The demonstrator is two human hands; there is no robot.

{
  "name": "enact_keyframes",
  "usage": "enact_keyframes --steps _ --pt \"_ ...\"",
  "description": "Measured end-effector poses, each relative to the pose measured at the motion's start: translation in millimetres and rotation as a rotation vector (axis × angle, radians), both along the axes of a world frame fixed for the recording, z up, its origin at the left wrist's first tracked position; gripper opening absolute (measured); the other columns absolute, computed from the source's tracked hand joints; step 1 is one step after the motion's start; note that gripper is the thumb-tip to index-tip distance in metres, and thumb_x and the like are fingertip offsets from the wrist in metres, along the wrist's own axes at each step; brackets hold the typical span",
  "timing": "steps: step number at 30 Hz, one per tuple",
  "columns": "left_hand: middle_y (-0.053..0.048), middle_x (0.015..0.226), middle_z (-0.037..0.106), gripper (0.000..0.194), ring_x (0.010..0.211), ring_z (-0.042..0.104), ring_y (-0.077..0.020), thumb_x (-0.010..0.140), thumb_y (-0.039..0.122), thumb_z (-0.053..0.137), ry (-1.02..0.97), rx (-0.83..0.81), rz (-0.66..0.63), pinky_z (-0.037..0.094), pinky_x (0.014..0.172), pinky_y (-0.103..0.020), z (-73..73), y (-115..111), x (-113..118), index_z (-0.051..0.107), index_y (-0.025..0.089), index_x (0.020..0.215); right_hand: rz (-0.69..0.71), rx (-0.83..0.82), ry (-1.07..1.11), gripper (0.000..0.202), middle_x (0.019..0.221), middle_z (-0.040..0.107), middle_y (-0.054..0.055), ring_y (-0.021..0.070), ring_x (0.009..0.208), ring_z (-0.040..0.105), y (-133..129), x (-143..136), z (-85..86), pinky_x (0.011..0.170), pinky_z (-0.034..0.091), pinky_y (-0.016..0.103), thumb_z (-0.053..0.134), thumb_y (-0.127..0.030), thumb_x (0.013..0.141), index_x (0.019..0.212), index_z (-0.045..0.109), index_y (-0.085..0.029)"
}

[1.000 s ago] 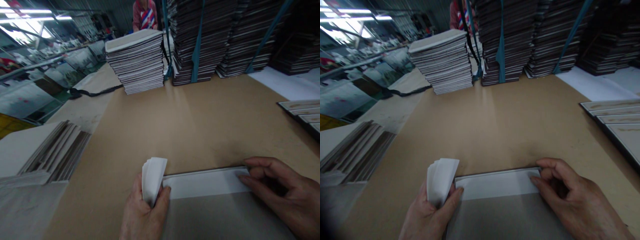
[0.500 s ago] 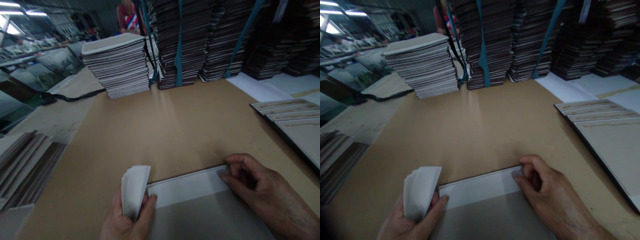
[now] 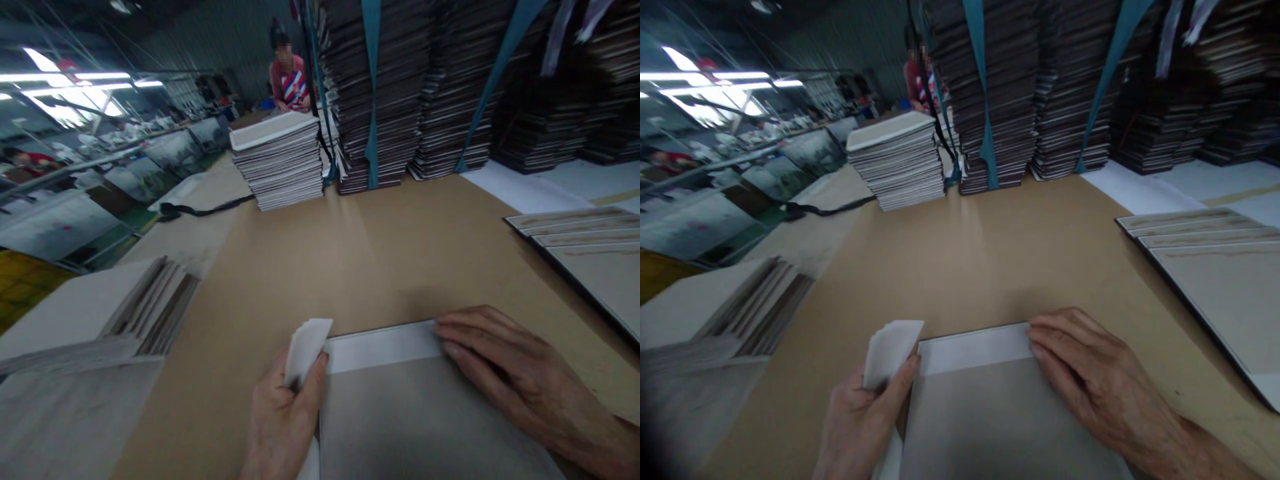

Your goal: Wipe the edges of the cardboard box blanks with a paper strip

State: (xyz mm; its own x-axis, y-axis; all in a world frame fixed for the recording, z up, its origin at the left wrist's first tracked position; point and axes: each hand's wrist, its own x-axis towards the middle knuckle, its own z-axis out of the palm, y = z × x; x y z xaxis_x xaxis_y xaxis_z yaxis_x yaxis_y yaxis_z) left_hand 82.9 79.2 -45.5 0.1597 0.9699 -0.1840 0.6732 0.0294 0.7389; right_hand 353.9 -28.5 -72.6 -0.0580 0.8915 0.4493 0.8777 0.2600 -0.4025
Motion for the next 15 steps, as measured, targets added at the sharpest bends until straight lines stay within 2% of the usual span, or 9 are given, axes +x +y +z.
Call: enact_keyframes --steps 3,5,8,11,13,15 --pt "-0.006 0.12 0.071 0.032 0.113 0.065 -0.0204 0.09 0.031 0.047 0.029 0.22 -0.38 0.053 0.102 -0.037 -9.5 -6 -11 0.07 0.022 0.11 0.113 0.011 -0.295 0.038 0.141 0.053 0.006 0.0256 0.128 0.051 -2 -13 -6.8 0.097 0.056 0.048 0.047 -0.034 0.103 0.136 0.056 -0.017" --pt "-0.007 0.138 0.061 0.046 0.126 0.058 -0.0191 0.084 0.013 0.041 0.137 0.225 -0.494 0.046 0.112 -0.039 -11.9 -10 -12 0.065 0.02 0.122 0.125 -0.005 -0.408 0.045 0.145 0.048 0.005 0.0282 0.127 0.052 -5 -18 -11.5 0.092 0.059 0.051 0.046 -0.04 0.102 0.138 0.056 -0.015" --pt "-0.007 0.146 0.054 0.061 0.133 0.052 -0.0194 0.075 0.002 0.037 0.258 0.16 -0.5 0.041 0.117 -0.04 -8.6 -13 -7 0.06 0.017 0.129 0.1 -0.059 -0.435 0.057 0.145 0.044 0.011 0.0311 0.124 0.055 -13 -17 -18.7 0.093 0.058 0.052 0.042 -0.049 0.101 0.14 0.054 -0.009" --pt "-0.008 0.146 0.054 0.06 0.132 0.054 -0.0221 0.076 0.002 0.038 0.269 0.149 -0.466 0.041 0.117 -0.042 0.8 -17 -7 0.059 0.016 0.13 0.023 -0.107 -0.364 0.068 0.148 0.039 0.014 0.0341 0.127 0.051 -25 -4 -30.7 0.098 0.054 0.053 0.038 -0.057 0.1 0.143 0.048 -0.007" --pt "-0.008 0.137 0.062 0.051 0.125 0.059 -0.0223 0.084 0.008 0.036 0.231 0.141 -0.42 0.045 0.112 -0.042 9.8 -23 -16 0.06 0.018 0.128 -0.051 -0.107 -0.333 0.07 0.149 0.038 0.014 0.0351 0.129 0.049 -36 6 -40.0 0.099 0.052 0.056 0.038 -0.06 0.099 0.145 0.048 -0.008" --pt "-0.008 0.114 0.072 0.04 0.107 0.066 -0.0224 0.093 0.021 0.034 0.202 0.105 -0.339 0.051 0.096 -0.04 19.8 -35 -30 0.064 0.021 0.119 -0.116 -0.092 -0.282 0.07 0.152 0.036 0.012 0.0353 0.131 0.046 -49 13 -46.6 0.102 0.048 0.061 0.039 -0.059 0.098 0.15 0.042 -0.013"
